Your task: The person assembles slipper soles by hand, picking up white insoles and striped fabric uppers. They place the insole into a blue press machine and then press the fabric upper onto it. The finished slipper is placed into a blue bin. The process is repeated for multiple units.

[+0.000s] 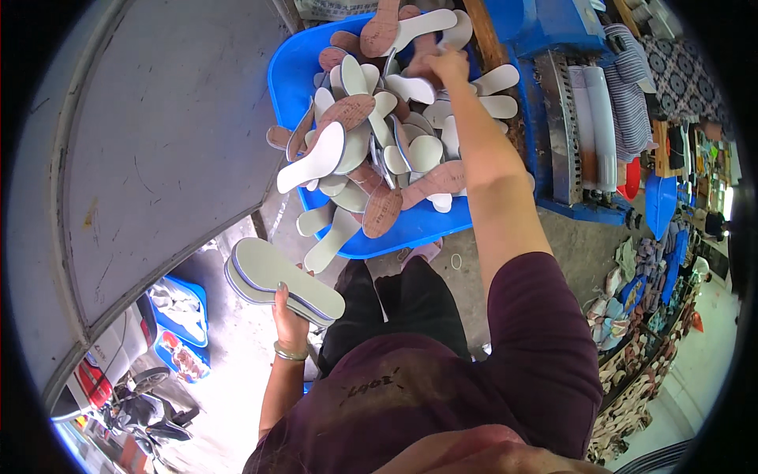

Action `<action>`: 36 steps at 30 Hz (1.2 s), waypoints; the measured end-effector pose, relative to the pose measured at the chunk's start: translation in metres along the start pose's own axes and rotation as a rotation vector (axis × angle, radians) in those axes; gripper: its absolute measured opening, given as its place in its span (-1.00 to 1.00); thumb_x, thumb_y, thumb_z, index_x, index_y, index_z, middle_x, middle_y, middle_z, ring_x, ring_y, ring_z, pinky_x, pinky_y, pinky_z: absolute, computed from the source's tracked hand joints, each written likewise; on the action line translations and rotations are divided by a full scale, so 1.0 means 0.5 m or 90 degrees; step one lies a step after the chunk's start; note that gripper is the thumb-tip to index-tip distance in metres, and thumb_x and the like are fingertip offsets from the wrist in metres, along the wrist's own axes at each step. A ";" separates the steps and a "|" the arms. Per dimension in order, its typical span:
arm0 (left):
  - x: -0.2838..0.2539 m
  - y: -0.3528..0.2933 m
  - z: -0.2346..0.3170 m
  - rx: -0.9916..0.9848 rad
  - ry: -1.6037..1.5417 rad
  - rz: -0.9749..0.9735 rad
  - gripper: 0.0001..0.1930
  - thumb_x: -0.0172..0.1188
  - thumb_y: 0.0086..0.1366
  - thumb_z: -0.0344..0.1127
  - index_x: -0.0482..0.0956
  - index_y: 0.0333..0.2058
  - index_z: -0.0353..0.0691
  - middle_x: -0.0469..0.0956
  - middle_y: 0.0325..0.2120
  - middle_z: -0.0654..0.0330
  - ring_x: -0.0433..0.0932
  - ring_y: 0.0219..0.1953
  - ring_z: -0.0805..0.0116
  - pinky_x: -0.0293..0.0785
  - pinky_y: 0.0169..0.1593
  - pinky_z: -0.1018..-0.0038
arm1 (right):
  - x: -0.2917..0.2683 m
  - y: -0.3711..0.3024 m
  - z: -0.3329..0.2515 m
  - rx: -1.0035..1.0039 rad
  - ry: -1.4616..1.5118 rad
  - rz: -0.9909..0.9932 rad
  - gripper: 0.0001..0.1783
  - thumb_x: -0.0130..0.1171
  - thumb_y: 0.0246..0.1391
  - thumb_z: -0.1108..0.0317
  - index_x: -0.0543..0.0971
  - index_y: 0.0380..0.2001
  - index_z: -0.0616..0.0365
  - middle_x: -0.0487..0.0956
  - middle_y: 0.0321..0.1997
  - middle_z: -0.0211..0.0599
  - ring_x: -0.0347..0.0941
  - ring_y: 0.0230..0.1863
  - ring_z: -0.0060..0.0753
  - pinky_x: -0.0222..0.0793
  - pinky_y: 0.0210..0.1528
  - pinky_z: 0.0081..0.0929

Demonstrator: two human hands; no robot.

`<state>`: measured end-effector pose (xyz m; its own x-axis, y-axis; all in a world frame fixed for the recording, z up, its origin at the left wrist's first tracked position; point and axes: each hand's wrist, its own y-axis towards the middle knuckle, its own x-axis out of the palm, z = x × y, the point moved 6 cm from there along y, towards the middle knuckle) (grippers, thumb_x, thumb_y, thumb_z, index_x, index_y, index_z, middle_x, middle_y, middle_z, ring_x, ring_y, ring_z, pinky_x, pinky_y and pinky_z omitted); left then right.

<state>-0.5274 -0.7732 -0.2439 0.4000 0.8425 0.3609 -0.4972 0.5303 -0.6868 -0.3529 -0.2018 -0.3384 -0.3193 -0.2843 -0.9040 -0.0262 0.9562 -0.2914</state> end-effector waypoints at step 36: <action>0.341 -0.142 -0.083 -0.062 0.133 -0.298 -0.64 0.09 0.33 -0.20 0.42 -0.05 -0.39 0.49 -0.18 0.15 0.49 -0.17 0.36 0.45 -0.08 0.39 | -0.289 -0.938 0.109 -0.328 0.365 -0.451 -0.07 0.29 -0.05 0.21 0.05 0.31 0.24 0.42 0.12 -0.06 0.44 0.03 -0.23 0.37 0.04 -0.32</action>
<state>-0.3917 -0.6711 -0.1598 0.7128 0.4743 0.5168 -0.1577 0.8262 -0.5408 -0.2427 -0.6129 -0.0884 -0.4713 -0.8442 -0.2554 -0.7406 0.5360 -0.4053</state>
